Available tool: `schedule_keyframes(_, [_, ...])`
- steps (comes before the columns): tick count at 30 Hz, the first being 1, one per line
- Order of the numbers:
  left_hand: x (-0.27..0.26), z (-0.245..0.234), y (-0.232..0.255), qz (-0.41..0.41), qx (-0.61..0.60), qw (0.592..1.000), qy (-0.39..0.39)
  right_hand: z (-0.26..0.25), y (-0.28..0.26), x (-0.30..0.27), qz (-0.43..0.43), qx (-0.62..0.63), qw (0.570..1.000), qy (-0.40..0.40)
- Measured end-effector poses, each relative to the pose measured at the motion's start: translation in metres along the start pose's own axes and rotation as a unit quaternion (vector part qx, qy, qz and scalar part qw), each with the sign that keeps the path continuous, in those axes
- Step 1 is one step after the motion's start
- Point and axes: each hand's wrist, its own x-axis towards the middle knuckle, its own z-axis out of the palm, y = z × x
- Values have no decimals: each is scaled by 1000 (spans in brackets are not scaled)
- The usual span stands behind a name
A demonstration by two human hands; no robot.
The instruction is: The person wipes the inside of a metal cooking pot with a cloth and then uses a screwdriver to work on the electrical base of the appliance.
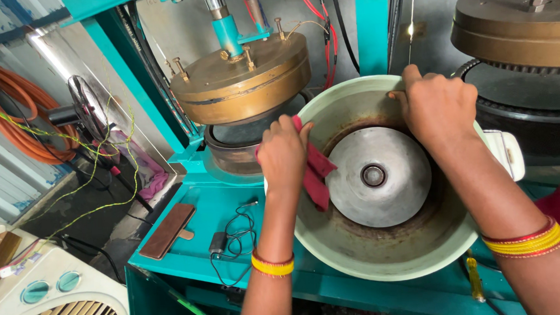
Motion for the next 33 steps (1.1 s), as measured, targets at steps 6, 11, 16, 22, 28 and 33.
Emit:
schedule_keyframes(6, [-22,-21,0,-46,38,998,-17,-1,-4,1,2,4,1000,-3])
schedule_keyframes(11, [-35,-42,11,-58,57,995,-50,-5,2,-7,23,-11,1000,-2])
schedule_keyframes(16, [-53,-59,21,-96,53,992,-65,-2,7,-10,26,-13,1000,8])
schedule_keyframes(22, [-72,-70,21,-132,-10,990,-40,0,8,-11,22,-19,1000,5])
schedule_keyframes(28, [-89,-82,22,-175,-7,983,-48,3,7,-12,11,-19,1000,21])
schedule_keyframes(33, [-108,-101,35,-238,-9,966,-101,15,24,-15,24,-18,999,18])
